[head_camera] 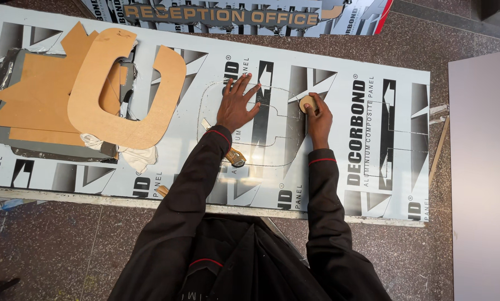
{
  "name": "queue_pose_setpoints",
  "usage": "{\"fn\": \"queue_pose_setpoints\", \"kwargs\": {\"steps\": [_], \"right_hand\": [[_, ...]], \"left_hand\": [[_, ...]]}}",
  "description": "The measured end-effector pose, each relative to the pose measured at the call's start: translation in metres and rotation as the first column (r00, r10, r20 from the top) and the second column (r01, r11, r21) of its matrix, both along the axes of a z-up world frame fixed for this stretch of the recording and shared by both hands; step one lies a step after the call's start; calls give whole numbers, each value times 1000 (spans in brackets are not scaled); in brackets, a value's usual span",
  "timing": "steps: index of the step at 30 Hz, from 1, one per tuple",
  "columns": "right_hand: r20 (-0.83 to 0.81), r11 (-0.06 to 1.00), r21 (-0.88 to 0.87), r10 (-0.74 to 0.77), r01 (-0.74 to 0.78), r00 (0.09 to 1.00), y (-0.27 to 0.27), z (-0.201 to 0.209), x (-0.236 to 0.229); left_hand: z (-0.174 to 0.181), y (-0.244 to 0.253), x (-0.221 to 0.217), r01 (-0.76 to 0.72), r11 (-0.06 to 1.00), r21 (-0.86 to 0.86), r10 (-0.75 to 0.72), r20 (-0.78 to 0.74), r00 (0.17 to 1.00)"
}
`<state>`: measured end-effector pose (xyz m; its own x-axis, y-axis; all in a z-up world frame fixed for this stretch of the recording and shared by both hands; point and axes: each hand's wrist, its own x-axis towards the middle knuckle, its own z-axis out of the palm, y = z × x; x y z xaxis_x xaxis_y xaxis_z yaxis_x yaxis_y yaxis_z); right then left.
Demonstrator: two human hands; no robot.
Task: The person uses a utility knife to cut along a pre-drawn outline of the letter 'C' on a large aluminum composite panel. They carefully follow the curves and straight edges, then remove the cut-out letter piece from the panel.
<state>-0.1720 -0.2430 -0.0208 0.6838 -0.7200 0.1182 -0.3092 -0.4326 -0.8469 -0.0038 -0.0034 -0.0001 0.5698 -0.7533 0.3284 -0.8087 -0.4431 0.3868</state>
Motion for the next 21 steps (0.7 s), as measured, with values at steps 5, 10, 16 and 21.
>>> {"fn": "queue_pose_setpoints", "kwargs": {"steps": [5, 10, 16, 21], "right_hand": [[50, 982, 187, 16, -25, 999, 1, 9, -6], [-28, 998, 48, 42, -41, 999, 2, 11, 2], [79, 987, 144, -85, 73, 993, 9, -1, -14], [150, 976, 211, -81, 48, 985, 32, 1, -33]], "left_hand": [[-7, 2, -2, 13, 1000, -13, -13, 12, 1000], [-12, 1, 2, -13, 1000, -18, 14, 17, 1000], [-15, 0, 4, -9, 999, -39, 11, 27, 1000], [-11, -1, 4, 6, 1000, -26, -6, -6, 1000]]}}
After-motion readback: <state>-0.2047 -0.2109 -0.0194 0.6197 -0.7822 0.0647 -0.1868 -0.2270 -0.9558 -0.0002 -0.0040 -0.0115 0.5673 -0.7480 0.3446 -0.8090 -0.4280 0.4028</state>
